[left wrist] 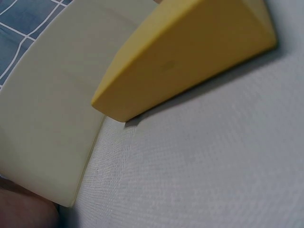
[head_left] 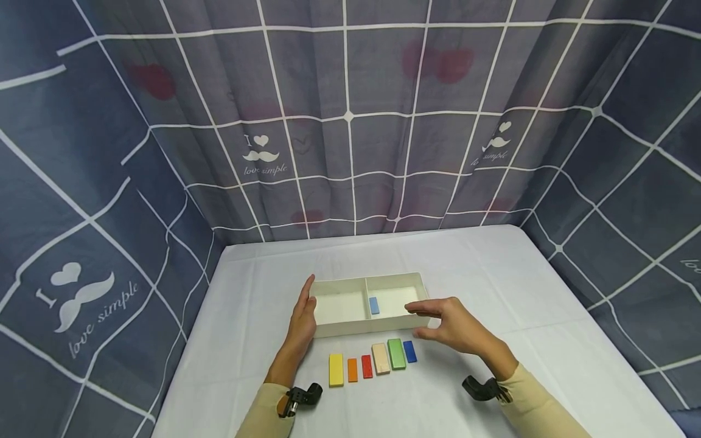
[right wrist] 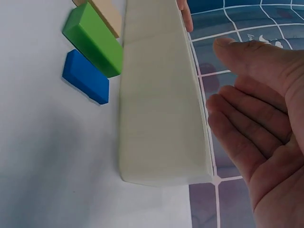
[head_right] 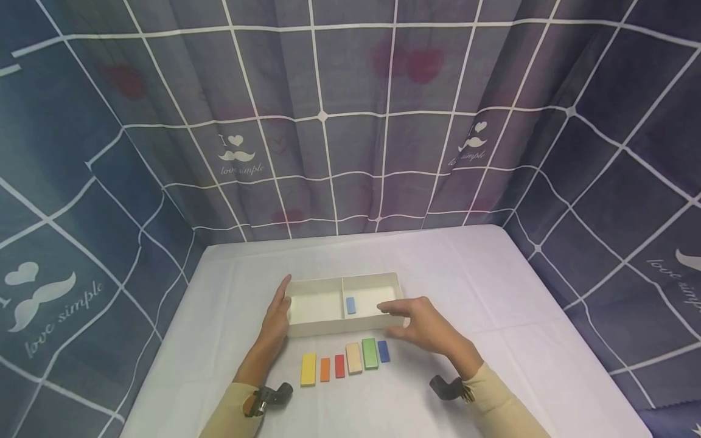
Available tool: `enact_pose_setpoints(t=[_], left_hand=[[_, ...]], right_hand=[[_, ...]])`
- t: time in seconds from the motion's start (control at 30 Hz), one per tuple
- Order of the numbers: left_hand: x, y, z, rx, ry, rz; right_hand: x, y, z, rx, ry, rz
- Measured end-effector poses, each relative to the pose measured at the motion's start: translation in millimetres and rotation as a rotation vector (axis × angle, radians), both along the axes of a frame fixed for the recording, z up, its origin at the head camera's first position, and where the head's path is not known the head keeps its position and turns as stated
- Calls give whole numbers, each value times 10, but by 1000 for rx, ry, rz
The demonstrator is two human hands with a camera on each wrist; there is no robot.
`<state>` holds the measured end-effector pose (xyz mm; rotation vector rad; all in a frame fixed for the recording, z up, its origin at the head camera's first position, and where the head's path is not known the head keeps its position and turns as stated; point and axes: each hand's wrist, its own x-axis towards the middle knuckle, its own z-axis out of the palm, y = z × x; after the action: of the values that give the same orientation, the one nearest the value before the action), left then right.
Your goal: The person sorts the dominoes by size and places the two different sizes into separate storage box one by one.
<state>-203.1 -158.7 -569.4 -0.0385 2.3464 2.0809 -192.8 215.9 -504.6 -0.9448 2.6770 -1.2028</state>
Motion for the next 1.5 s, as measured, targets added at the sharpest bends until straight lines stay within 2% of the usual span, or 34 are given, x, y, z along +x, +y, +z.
enact_pose_setpoints(t=[0.23, 0.43, 0.67, 0.9, 1.17, 1.5], left_hand=[[18, 11, 10, 2, -1, -3], [4, 9, -1, -1, -2, -1], [-5, -3, -3, 1, -4, -6], [-5, -1, -6, 2, 0, -7], [-22, -1, -3, -11, -8, -2], [-15, -8, -10, 13, -10, -12]], right_hand=[[97, 31, -34, -11, -40, 18], [151, 44, -115, -29, -85, 55], [187, 55, -222, -32, -116, 51], [211, 45, -378, -3, -108, 53], [227, 24, -505, 62, -63, 14], [254, 4, -604, 106, -61, -11]])
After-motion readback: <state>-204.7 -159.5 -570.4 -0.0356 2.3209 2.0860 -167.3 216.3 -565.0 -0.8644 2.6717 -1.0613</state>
